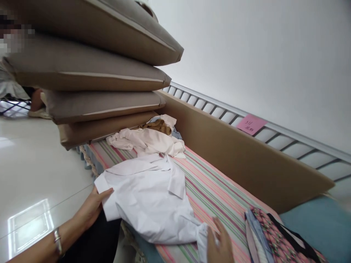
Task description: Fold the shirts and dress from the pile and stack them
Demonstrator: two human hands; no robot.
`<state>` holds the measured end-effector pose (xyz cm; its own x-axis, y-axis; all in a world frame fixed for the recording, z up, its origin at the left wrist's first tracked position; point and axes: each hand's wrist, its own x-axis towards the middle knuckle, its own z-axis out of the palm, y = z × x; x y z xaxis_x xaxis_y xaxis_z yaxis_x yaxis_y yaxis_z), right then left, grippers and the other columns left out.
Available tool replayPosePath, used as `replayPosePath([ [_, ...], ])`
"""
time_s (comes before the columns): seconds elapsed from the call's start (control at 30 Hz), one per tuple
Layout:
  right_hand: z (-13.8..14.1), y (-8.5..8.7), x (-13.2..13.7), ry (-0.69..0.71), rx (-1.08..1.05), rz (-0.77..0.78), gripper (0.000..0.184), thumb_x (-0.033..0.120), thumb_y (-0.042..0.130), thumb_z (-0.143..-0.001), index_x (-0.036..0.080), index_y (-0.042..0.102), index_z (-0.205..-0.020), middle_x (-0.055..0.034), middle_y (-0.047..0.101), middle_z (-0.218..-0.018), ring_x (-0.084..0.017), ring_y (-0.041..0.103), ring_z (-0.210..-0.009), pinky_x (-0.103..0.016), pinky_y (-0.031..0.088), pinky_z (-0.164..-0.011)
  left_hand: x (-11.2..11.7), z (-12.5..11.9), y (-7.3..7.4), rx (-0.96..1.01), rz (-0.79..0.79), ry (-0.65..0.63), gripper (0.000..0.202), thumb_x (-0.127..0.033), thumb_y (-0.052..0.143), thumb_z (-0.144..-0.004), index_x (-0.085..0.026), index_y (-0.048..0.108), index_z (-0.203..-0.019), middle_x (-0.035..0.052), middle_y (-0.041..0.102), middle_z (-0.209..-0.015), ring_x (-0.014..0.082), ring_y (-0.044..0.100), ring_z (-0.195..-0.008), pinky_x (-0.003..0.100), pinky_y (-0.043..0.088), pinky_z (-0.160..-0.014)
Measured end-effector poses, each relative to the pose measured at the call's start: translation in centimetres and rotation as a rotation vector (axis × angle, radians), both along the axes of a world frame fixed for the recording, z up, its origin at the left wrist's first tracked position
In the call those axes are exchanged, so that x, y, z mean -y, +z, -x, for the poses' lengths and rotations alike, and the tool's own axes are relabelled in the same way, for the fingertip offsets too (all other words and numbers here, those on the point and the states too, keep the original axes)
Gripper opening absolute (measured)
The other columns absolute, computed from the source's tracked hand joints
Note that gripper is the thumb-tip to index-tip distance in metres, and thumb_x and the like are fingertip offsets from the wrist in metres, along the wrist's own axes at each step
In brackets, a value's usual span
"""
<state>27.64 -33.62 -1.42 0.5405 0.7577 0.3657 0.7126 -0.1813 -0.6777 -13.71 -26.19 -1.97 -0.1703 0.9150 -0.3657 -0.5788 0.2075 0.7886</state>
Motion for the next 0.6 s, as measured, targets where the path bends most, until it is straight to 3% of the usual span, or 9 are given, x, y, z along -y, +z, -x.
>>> replayPosePath([
  [0.07,3.4,-0.1,-2.9,0.132,0.102,0.084,0.054,0.047,0.046,-0.077,0.014,0.054,-0.12,-0.0163,0.051,-0.133,-0.031,0.045,-0.124,-0.046,0.036,-0.105,-0.1,-0.3,-0.1,-0.019,0.001,0.017,0.073,-0.02,0.074,-0.068,-0.029,0.042,-0.133,0.0081,0.061,-0.126,0.0252,0.065,-0.101,0.034,0.055,-0.085],
  [0.17,7.3,-0.9,-6.9,0.209,0.238,0.235,0.063,0.044,0.049,-0.076,0.014,0.045,-0.131,-0.0177,0.035,-0.145,-0.033,0.035,-0.132,-0.048,0.033,-0.106,-0.1,-0.1,0.2,-0.02,0.019,0.025,0.077,-0.021,0.075,-0.066,-0.03,0.04,-0.134,0.0086,0.06,-0.126,0.0256,0.065,-0.102,0.034,0.054,-0.087],
  [0.23,8.7,-1.5,-9.1,0.211,0.274,0.317,0.068,0.042,0.051,-0.077,0.017,0.037,-0.139,-0.0172,0.023,-0.151,-0.035,0.033,-0.133,-0.049,0.034,-0.103,-0.1,0.0,0.2,-0.01,0.038,0.038,0.081,-0.021,0.076,-0.065,-0.029,0.038,-0.136,0.01,0.059,-0.127,0.0261,0.064,-0.103,0.035,0.053,-0.088],
  [0.3,9.2,-1.9,-11.2,0.195,0.227,0.357,0.065,0.036,0.051,-0.077,0.02,0.038,-0.138,-0.0172,0.028,-0.149,-0.036,0.036,-0.131,-0.05,0.034,-0.102,-0.1,0.1,0.1,0.004,0.051,0.057,0.084,-0.019,0.075,-0.064,-0.028,0.037,-0.138,0.0103,0.06,-0.127,0.0261,0.064,-0.105,0.036,0.052,-0.089],
  [0.37,8.6,-1.9,-13.1,0.141,-0.004,0.336,0.053,0.029,0.053,-0.074,0.02,0.052,-0.127,-0.0164,0.049,-0.134,-0.034,0.042,-0.126,-0.048,0.035,-0.101,-0.1,0.1,-0.1,0.016,0.04,0.067,0.086,-0.017,0.075,-0.063,-0.028,0.036,-0.138,0.01,0.061,-0.125,0.0257,0.064,-0.104,0.036,0.051,-0.091],
  [0.43,7.2,-1.4,-14.7,0.056,-0.318,0.299,0.035,0.029,0.056,-0.071,0.019,0.063,-0.103,-0.0142,0.066,-0.104,-0.033,0.054,-0.114,-0.046,0.043,-0.093,-0.2,0.2,-0.3,0.02,0.031,0.069,0.086,-0.016,0.074,-0.063,-0.028,0.036,-0.139,0.0101,0.062,-0.124,0.0253,0.064,-0.103,0.037,0.051,-0.092],
  [0.5,5.0,-0.1,-15.9,-0.02,-0.554,0.243,0.025,0.038,0.056,-0.071,0.018,0.06,-0.087,-0.01,0.066,-0.078,-0.029,0.063,-0.094,-0.041,0.051,-0.078,-0.2,0.3,-0.5,0.008,0.049,0.073,0.084,-0.015,0.073,-0.064,-0.028,0.036,-0.138,0.0104,0.061,-0.124,0.0252,0.065,-0.101,0.038,0.051,-0.092],
  [0.6,0.8,3.2,-15.7,-0.058,-0.707,0.121,0.029,0.047,0.051,-0.075,0.019,0.05,-0.085,-0.0056,0.064,-0.07,-0.021,0.066,-0.076,-0.034,0.055,-0.067,-0.2,0.6,-0.7,-0.016,0.076,0.053,0.082,-0.017,0.071,-0.065,-0.029,0.036,-0.138,0.0101,0.059,-0.127,0.0257,0.064,-0.103,0.038,0.051,-0.092],
])
